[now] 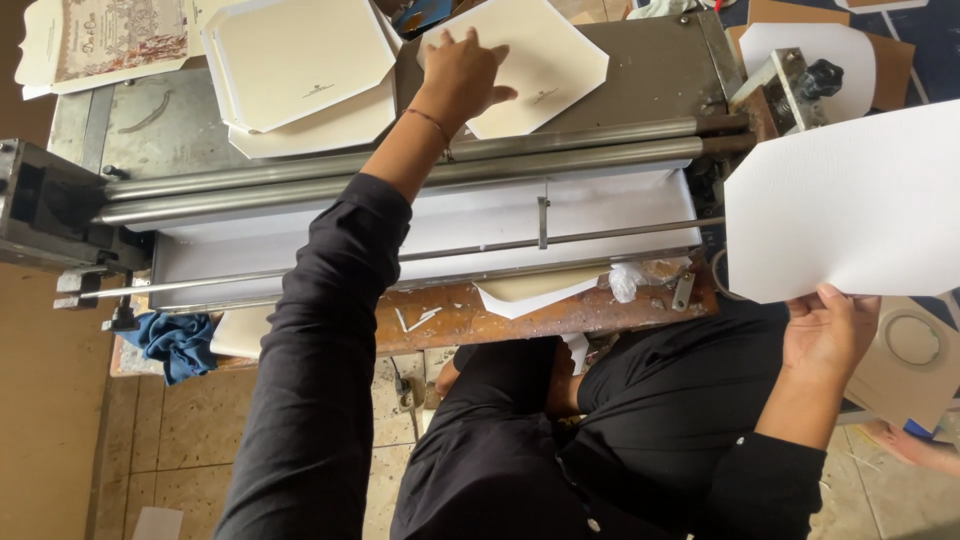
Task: The person sits on the floor and operates a manual laminating machine. They place a white paper sheet into the machine, pull a lever to feed it through the rollers, and then remove the laminated sheet. This process is repeated for multiple sheets.
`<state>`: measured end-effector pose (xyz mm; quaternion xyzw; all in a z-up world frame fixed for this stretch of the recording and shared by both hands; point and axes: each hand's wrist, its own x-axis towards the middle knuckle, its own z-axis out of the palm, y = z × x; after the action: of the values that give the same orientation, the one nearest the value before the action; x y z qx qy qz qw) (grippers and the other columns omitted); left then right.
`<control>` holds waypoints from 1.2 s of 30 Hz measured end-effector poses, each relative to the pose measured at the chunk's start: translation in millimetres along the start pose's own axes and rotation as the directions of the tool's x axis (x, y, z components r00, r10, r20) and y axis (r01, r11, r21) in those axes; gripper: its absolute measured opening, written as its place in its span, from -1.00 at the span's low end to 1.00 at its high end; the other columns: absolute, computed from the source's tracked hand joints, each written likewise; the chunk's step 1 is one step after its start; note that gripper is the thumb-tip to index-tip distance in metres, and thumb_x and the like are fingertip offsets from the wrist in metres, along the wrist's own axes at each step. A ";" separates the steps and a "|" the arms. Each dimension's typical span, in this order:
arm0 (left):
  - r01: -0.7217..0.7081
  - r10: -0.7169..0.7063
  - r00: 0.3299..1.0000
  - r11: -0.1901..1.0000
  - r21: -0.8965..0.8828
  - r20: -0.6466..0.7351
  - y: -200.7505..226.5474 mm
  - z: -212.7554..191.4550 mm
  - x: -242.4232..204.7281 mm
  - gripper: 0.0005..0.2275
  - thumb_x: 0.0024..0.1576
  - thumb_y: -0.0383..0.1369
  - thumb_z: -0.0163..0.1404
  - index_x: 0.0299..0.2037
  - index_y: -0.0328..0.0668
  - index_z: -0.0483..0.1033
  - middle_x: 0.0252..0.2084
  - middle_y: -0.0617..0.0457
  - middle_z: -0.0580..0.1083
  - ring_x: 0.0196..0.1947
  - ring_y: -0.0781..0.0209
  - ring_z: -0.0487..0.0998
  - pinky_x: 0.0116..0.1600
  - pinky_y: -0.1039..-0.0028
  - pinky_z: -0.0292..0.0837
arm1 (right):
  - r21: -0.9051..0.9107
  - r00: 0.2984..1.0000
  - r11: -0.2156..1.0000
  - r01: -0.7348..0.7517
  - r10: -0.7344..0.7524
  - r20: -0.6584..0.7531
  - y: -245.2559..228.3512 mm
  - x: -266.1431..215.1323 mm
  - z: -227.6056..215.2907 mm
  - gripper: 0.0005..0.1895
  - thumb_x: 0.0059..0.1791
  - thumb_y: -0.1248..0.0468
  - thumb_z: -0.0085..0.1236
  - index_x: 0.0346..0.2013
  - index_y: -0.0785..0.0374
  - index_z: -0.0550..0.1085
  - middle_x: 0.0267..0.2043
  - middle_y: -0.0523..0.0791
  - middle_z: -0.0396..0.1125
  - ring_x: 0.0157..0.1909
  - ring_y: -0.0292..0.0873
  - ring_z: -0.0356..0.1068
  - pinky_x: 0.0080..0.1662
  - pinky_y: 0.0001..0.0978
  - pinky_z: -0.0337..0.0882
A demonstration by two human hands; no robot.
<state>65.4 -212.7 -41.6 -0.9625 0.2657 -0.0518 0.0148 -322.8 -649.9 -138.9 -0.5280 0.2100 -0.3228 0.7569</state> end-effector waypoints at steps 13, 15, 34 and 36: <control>-0.123 0.132 0.977 0.991 -0.061 0.166 -35.6 29.9 11.8 -0.29 0.24 0.36 -0.04 0.61 0.69 0.10 0.56 -0.44 0.15 0.29 -0.60 0.37 0.23 -0.03 0.38 | 0.359 0.988 0.932 -0.046 0.095 -0.119 4.8 6.5 -15.9 -0.50 -0.02 0.35 0.25 0.23 -0.05 0.60 0.30 -0.19 0.57 0.32 -0.19 0.62 -0.07 -0.46 0.69; -0.127 0.137 0.974 0.990 -0.067 0.181 -35.3 25.9 9.5 -0.29 0.23 0.37 -0.05 0.60 0.70 0.09 0.58 -0.38 0.14 0.36 -0.63 0.29 0.26 -0.09 0.38 | 0.384 0.986 0.922 -0.042 0.102 -0.135 2.1 6.4 -15.1 -0.43 -0.04 0.35 0.28 0.29 -0.01 0.58 0.33 -0.16 0.56 0.37 -0.17 0.60 0.01 -0.42 0.73; -0.181 0.208 0.962 0.971 -0.157 0.178 -38.4 8.6 -0.8 -0.36 0.25 0.30 -0.04 0.57 0.72 0.16 0.60 -0.23 0.16 0.46 -0.45 0.17 0.02 -0.11 0.49 | 0.253 0.998 0.966 -0.058 0.066 -0.024 0.9 6.1 -8.6 -0.39 -0.04 0.42 0.15 0.32 0.03 0.52 0.33 -0.09 0.53 0.30 -0.05 0.61 0.01 -0.34 0.74; -0.174 0.204 0.961 0.971 -0.165 0.185 -37.9 9.2 -0.9 -0.36 0.25 0.29 -0.03 0.57 0.71 0.16 0.62 -0.22 0.14 0.50 -0.49 0.11 0.04 -0.12 0.48 | 0.252 0.997 0.966 -0.061 0.073 -0.038 -1.2 4.6 -6.9 -0.38 -0.05 0.41 0.17 0.33 0.04 0.51 0.30 -0.09 0.54 0.26 -0.06 0.62 -0.04 -0.38 0.73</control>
<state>84.9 -179.7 -48.7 -0.9314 0.3569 0.0668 -0.0247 -324.3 -658.0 -140.2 -0.4129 0.2031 -0.3332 0.8229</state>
